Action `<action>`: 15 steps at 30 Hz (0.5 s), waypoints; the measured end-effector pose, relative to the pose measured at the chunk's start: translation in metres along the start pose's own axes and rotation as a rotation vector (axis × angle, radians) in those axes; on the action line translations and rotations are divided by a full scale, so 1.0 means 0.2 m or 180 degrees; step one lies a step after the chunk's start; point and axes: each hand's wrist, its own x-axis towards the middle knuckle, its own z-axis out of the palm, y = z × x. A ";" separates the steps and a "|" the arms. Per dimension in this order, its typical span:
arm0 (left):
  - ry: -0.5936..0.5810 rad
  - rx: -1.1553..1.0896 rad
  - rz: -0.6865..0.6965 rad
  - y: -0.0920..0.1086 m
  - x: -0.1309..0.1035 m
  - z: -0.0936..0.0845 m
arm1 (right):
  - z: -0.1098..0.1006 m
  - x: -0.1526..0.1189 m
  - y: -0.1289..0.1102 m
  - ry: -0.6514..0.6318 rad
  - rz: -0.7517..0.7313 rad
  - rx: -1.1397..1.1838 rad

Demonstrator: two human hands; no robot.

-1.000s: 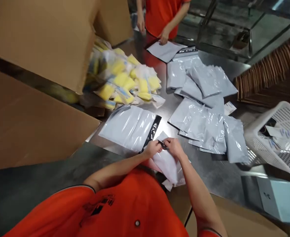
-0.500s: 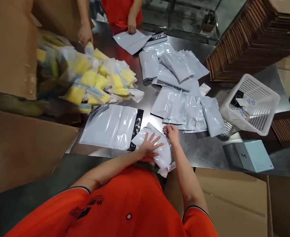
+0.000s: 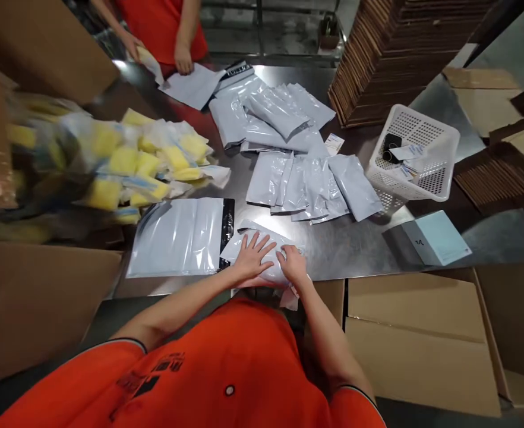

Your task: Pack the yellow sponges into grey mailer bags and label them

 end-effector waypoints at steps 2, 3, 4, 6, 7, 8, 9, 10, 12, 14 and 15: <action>-0.0018 -0.0088 -0.0303 -0.04 0.01 -0.03 | 0.13 -0.04 -0.04 -0.0368 -0.0007 -0.0152; -0.0009 -0.0146 -0.0559 -0.06 0.02 -0.04 | 0.17 -0.05 -0.06 -0.0548 -0.0035 -0.0261; 0.0011 -0.0212 -0.0844 -0.08 0.04 -0.06 | 0.21 -0.05 -0.07 -0.0726 -0.0083 -0.0455; 0.0084 -0.0350 -0.1331 -0.12 0.07 -0.09 | 0.25 -0.05 -0.11 -0.0942 -0.0226 -0.1048; 0.0129 -0.0416 -0.1475 -0.13 0.08 -0.10 | 0.25 -0.04 -0.12 -0.0966 -0.0329 -0.1368; 0.0172 -0.0482 -0.1561 -0.13 0.10 -0.10 | 0.25 -0.02 -0.13 -0.0963 -0.0443 -0.1649; 0.0209 -0.0547 -0.1603 -0.14 0.11 -0.11 | 0.26 -0.01 -0.14 -0.0950 -0.0549 -0.1847; 0.0248 -0.0627 -0.1612 -0.13 0.12 -0.11 | 0.26 0.01 -0.15 -0.0963 -0.0626 -0.1935; 0.0321 -0.0815 -0.1554 -0.12 0.12 -0.11 | 0.28 0.04 -0.16 -0.1228 -0.0677 -0.1991; 0.0416 -0.0975 -0.1462 -0.13 0.10 -0.12 | 0.31 0.06 -0.17 -0.1648 -0.0690 -0.1959; 0.0471 -0.1015 -0.1429 -0.14 0.08 -0.14 | 0.32 0.06 -0.18 -0.1823 -0.0787 -0.1852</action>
